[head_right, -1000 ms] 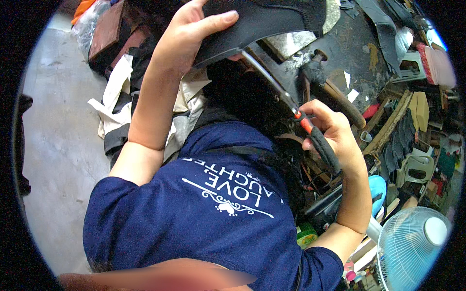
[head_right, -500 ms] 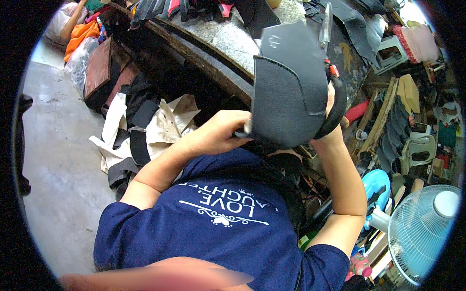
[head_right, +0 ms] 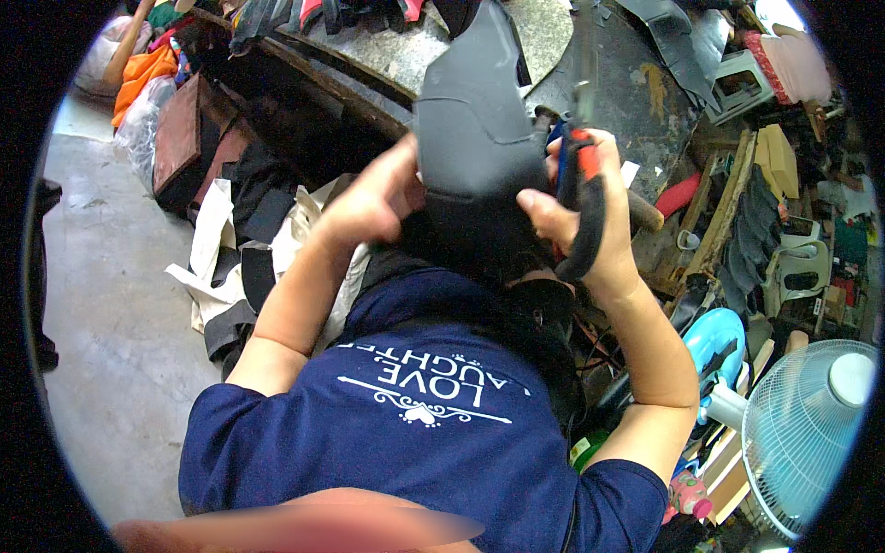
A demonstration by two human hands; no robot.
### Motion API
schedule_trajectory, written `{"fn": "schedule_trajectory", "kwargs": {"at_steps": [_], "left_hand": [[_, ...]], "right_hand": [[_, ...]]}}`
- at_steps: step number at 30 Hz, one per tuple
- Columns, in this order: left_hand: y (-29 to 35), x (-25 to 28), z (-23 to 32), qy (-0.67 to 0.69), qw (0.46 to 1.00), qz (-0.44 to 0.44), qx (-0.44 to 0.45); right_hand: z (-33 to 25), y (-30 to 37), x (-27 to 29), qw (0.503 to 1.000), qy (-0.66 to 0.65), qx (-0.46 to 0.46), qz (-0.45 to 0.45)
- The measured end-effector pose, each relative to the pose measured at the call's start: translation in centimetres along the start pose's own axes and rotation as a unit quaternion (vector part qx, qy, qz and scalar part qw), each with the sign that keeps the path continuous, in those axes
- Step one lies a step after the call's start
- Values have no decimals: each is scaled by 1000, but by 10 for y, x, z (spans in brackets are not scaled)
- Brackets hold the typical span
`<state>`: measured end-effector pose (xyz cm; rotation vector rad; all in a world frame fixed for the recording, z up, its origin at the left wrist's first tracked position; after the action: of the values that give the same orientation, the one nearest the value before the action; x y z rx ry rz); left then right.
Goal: The person uses shears to trim the edges of a black leather piece, repeatedly rotating and repositioning the material to follow a curved contour. The person frequently inspects the cut edge by hand and continues trimming until the shape is refined.
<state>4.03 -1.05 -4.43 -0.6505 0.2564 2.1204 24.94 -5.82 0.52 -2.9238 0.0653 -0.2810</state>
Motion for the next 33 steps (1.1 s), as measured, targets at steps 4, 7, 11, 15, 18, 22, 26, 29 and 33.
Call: {"fn": "schedule_trajectory", "kwargs": {"at_steps": [4,7,11,15,18,22,26,29,33], "left_hand": [[-15,16,27,128,989,70,-34],[-24,19,36,47,989,143,8],[-14,25,52,6,973,232,-13],[-8,28,53,-9,971,238,15],[-10,29,49,-8,973,229,34],[-12,32,48,31,979,195,41],[-12,35,48,48,987,146,53],[-14,37,46,66,987,133,58],[-12,39,46,77,986,130,68]], "right_hand": [[-4,10,-19,974,107,154,-126],[0,14,-19,982,19,38,-184],[-3,21,1,979,-54,-82,-180],[-3,28,15,966,-62,-163,-188],[-4,33,16,959,-36,-165,-230],[-7,32,17,963,-24,-145,-224],[-8,31,21,962,-15,-157,-221],[-5,29,23,964,-15,-136,-228],[-1,26,25,966,9,-97,-240]]}}
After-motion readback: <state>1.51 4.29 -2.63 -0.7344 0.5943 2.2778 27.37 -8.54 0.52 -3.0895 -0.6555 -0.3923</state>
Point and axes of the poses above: each hand's wrist, its own y-axis away from the middle knuckle, its own x-axis out of the back of the hand, z = x × y, the point moved 3 cm from there along -y, towards the middle knuckle, and after that the axes turned 14 degrees about x, right-handed, at the moved point
